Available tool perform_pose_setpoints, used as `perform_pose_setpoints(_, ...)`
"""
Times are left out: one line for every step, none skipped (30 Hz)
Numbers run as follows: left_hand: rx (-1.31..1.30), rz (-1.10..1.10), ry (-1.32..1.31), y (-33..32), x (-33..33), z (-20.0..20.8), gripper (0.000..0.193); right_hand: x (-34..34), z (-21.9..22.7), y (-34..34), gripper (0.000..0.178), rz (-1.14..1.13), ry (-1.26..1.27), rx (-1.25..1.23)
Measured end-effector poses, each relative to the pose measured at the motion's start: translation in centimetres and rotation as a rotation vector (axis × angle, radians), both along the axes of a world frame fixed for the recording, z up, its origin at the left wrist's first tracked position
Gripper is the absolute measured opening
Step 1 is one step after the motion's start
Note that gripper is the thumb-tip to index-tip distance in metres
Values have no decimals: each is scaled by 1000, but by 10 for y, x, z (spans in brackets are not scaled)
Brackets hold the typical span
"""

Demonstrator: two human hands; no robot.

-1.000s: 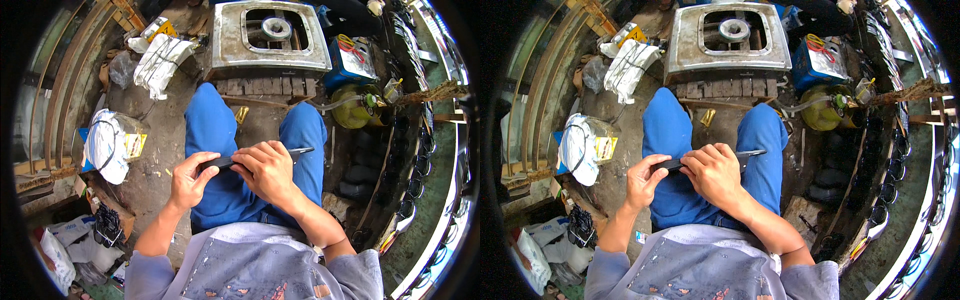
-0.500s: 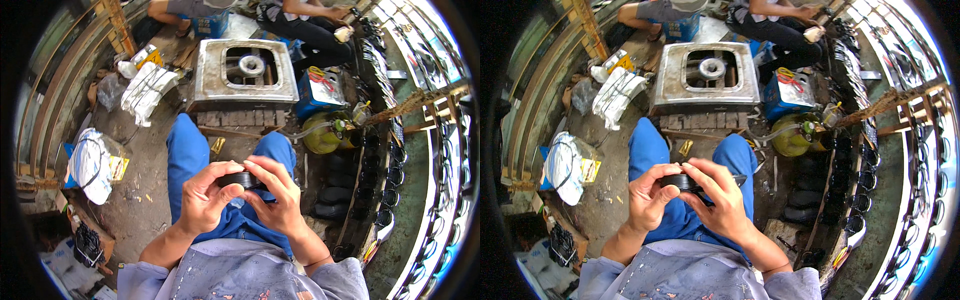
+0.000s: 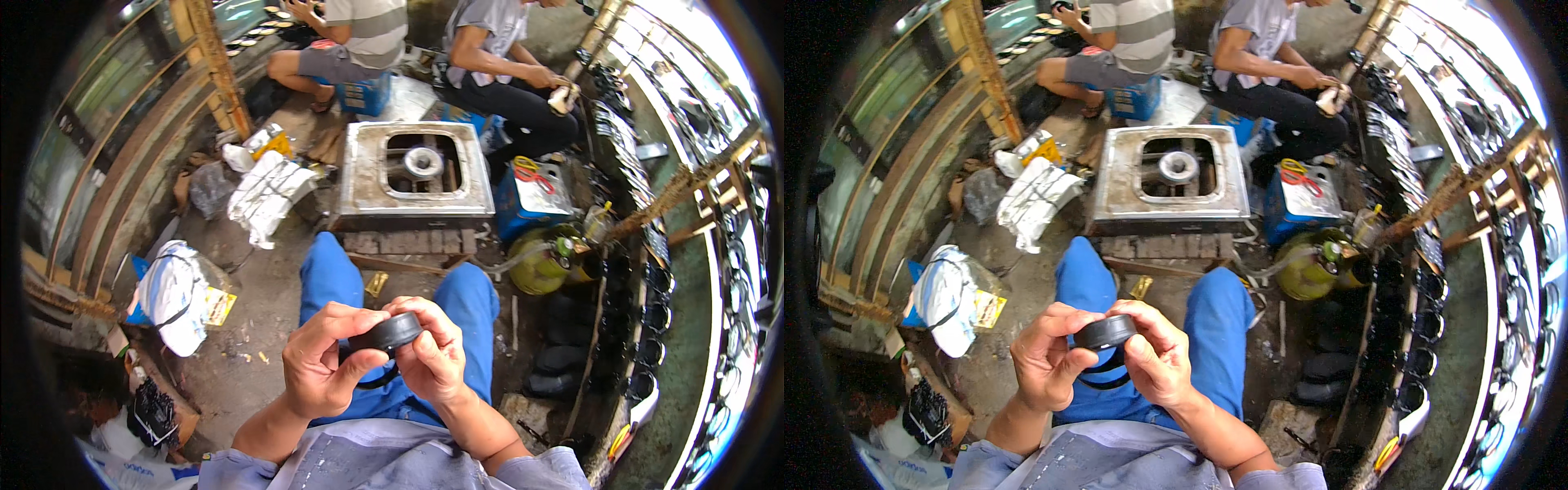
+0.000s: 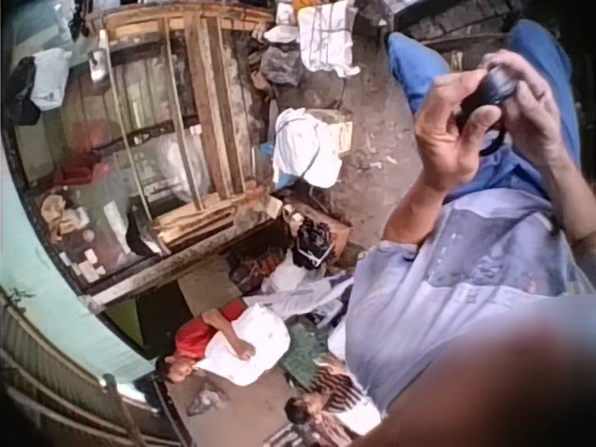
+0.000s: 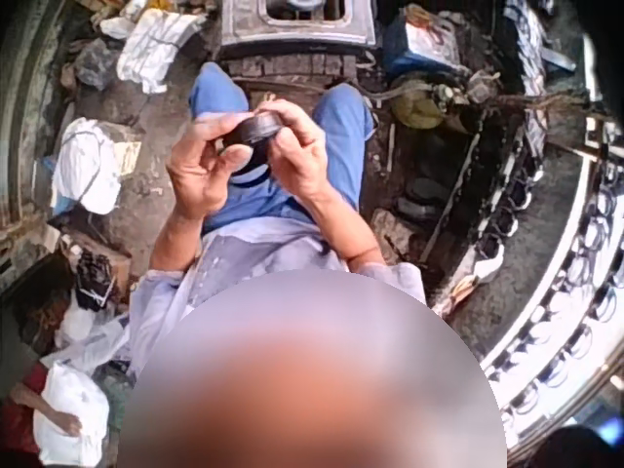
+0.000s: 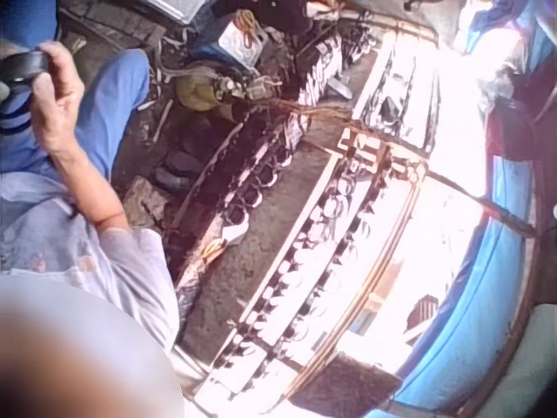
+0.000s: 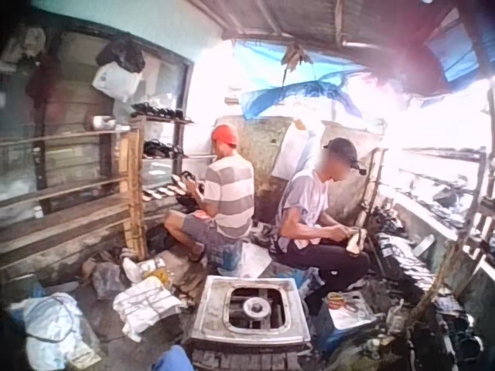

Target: The person sits and repeatedly presses and adjusts the sole of a black slip-on shoe, then places it on a nearby shelf. The person picks up another shoe and continues pressing and aligning the sole by hand.

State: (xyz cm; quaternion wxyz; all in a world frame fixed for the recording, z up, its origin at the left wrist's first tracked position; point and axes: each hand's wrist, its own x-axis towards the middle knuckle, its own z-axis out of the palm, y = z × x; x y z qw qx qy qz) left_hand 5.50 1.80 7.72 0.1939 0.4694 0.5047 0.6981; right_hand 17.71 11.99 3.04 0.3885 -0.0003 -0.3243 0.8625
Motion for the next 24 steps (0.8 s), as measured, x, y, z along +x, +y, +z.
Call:
perform_pose_setpoints(-48, 29, 29, -5, -3, 2, 32, -5, -1, -4, 41, 48, 10, -55)
perform_pose_setpoints(-85, 68, 38, -8, -4, 2, 32, -10, -3, -6, 41, 98, 23, -105)
perform_pose_setpoints(-99, 89, 47, -10, -6, 0, 31, -13, -5, -7, 40, 93, 8, -86)
perform_pose_setpoints(-151, 65, 53, -10, -8, -2, 33, -15, -7, -5, 40, 84, -7, -65)
perform_pose_setpoints(-166, 22, 67, -9, -11, -5, 34, -15, -10, -2, 39, 68, -21, -36)
perform_pose_setpoints(-177, -24, 77, -6, -16, -8, 35, -12, -12, 1, 38, 55, -44, -26)
perform_pose_setpoints(-193, -72, 89, -2, -18, -11, 37, -8, -14, 5, 38, 82, -49, -39)
perform_pose_setpoints(-225, -58, 123, 0, -20, -11, 34, -4, -16, 9, 37, 104, -51, -53)
perform_pose_setpoints(-224, -52, 190, 3, -22, -11, 33, -1, -18, 13, 36, 118, -23, -65)
perform_pose_setpoints(-241, -42, 255, 6, -21, -10, 31, 4, -19, 16, 34, 85, -111, 0)
perform_pose_setpoints(-241, -23, 312, 9, -21, -9, 30, 7, -20, 18, 33, 39, -172, 62)
perform_pose_setpoints(-260, 8, 314, 15, -15, -9, 28, 9, -21, 20, 33, -10, -233, 121)
perform_pose_setpoints(-255, -5, 335, 20, -14, -10, 30, 11, -22, 23, 32, -62, -312, 175)
perform_pose_setpoints(-239, -18, 359, 27, -13, -13, 31, 13, -24, 25, 32, -52, -260, 92)
perform_pose_setpoints(-248, -30, 383, 34, -12, -17, 33, 16, -25, 29, 32, -57, -241, 58)
perform_pose_setpoints(-258, -87, 329, 40, -14, -21, 30, 19, -27, 33, 32, -47, -217, 16)
perform_pose_setpoints(-223, -117, 367, 44, -16, -25, 30, 21, -29, 38, 31, -44, -166, -18)
perform_pose_setpoints(-224, -144, 402, 47, -19, -28, 30, 26, -31, 43, 31, -14, -233, 2)
perform_pose_setpoints(-194, -165, 429, 49, -19, -32, 30, 32, -33, 46, 30, -69, -321, 145)
perform_pose_setpoints(-235, -177, 472, 50, -19, -35, 28, 36, -36, 50, 30, -118, -410, 288)
perform_pose_setpoints(-245, -202, 444, 52, -19, -39, 28, 41, -39, 51, 29, -153, -530, 434)
perform_pose_setpoints(-251, -227, 419, 55, -18, -41, 28, 44, -44, 54, 28, -158, -524, 416)
perform_pose_setpoints(-294, -257, 402, 58, -16, -43, 27, 46, -48, 53, 26, -163, -507, 331)
perform_pose_setpoints(-328, -306, 319, 60, -15, -44, 26, 47, -54, 52, 26, -158, -481, 267)
